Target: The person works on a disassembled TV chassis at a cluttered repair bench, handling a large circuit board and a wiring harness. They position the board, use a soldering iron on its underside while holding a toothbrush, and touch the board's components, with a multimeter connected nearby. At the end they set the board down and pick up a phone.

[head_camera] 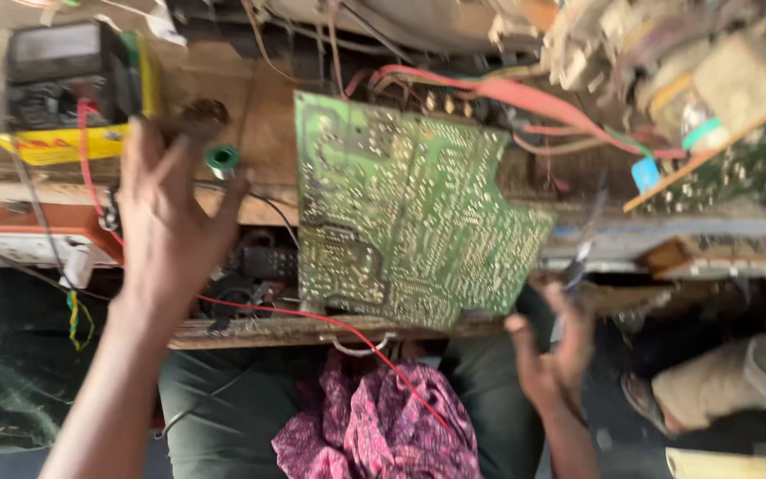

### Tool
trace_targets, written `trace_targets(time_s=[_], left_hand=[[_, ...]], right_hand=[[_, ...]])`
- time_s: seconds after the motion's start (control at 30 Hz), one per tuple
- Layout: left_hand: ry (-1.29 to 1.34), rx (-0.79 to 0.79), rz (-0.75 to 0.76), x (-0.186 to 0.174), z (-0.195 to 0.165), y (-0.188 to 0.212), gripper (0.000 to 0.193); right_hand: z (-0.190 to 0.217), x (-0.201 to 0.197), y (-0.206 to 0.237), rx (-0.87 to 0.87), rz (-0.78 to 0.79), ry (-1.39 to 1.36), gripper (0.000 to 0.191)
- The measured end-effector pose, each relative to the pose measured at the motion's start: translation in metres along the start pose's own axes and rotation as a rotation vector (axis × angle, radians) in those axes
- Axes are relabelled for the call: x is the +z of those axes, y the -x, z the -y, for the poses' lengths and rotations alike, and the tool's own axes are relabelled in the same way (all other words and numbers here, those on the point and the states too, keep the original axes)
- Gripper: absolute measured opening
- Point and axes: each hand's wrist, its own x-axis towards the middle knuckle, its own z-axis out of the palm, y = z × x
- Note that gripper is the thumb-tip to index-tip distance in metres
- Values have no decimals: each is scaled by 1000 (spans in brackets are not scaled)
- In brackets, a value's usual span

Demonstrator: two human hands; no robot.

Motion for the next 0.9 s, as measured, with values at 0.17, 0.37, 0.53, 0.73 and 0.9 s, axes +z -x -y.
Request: trace_targets(time_s=[0.17, 0.37, 0.53, 0.73, 0.9], left_hand=[[442, -217, 143, -3, -60, 32, 21], [971, -251, 573, 6, -109, 80, 13], [1164, -11, 571, 28, -123, 110, 17], [1240, -44, 693, 50, -120, 133, 12], [1314, 53, 696, 69, -125, 139, 17]], right_hand=[[2, 14, -4, 125, 224, -95, 50], [-4, 14, -5, 130, 117, -255, 52], [-9, 19, -2, 97, 101, -268, 50], [10, -13, -24, 26, -307, -294, 45], [34, -49, -47, -95, -414, -463, 43]])
